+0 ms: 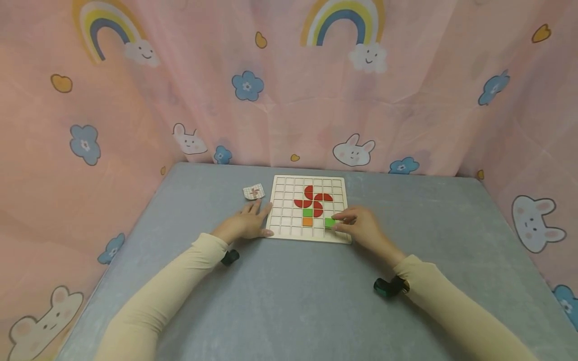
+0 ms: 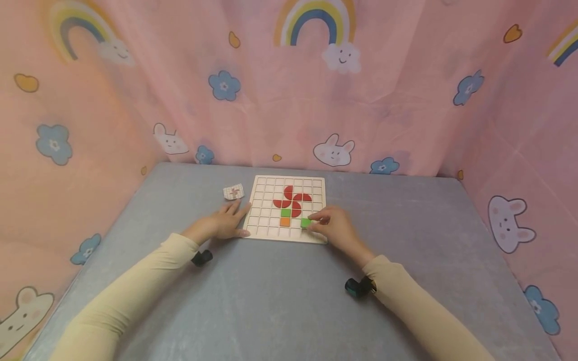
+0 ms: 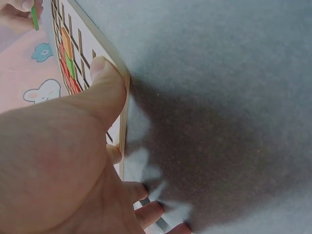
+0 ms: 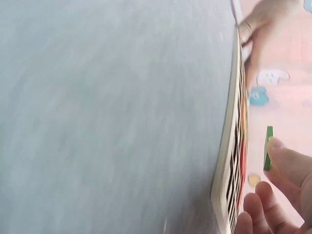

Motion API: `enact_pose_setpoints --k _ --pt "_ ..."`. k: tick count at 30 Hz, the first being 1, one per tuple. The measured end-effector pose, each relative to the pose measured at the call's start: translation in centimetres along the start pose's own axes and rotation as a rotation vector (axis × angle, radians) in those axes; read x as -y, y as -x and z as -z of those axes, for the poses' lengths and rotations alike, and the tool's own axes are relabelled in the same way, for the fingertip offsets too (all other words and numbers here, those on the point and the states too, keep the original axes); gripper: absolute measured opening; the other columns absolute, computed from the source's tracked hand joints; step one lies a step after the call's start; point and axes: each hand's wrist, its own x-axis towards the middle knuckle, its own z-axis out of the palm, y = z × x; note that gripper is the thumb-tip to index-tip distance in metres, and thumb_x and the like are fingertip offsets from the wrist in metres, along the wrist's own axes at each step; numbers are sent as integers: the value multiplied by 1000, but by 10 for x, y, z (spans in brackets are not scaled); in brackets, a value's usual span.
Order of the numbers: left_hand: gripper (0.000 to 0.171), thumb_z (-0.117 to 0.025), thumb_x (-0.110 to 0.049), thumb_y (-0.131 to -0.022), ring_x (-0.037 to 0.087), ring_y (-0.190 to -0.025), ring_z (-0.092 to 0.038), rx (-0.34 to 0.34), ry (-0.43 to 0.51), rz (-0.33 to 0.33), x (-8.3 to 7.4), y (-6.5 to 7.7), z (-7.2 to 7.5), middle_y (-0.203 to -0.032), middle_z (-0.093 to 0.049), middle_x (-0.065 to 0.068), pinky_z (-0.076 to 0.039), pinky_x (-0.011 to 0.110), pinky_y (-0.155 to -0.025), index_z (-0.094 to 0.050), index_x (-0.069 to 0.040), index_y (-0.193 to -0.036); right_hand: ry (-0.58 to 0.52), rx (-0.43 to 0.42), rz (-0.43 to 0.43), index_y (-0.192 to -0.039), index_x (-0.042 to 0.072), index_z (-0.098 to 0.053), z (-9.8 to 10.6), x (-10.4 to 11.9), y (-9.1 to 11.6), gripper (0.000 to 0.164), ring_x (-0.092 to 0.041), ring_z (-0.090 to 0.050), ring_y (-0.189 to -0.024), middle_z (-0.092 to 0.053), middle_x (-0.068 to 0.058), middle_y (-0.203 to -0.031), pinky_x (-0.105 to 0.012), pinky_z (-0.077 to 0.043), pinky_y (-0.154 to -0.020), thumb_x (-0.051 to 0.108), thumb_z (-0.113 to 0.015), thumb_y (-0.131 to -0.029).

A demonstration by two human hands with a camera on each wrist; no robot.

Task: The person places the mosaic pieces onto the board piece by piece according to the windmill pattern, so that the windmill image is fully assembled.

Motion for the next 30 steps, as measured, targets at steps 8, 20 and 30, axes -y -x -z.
enact_pose_setpoints --k 8,20,30 --pt "91 -57 -50 -107 44 -163 -2 -24 39 -3 -11 16 9 -176 2 26 -19 63 -127 -5 -13 -172 18 20 38 -106 1 -84 -22 12 -5 25 -23 -66 -86 -72 -9 -93 -33 -49 -76 13 -90 -86" --pt "95 -57 -52 -106 44 -163 1 -12 36 6 -3 7 3 -176 6 24 -17 63 -128 1 -16 -172 14 37 85 -108 0 -83 -39 21 -7 27 -20 -66 -83 -72 -7 -92 -31 -50 -74 12 -90 -85" --pt "95 -54 -54 -107 44 -163 3 9 23 4 -5 8 5 -176 10 23 -16 63 -128 6 -17 -171 49 41 94 -106 0 -83 -45 22 -9 26 -18 -61 -80 -71 -6 -89 -32 -48 -73 12 -90 -84"
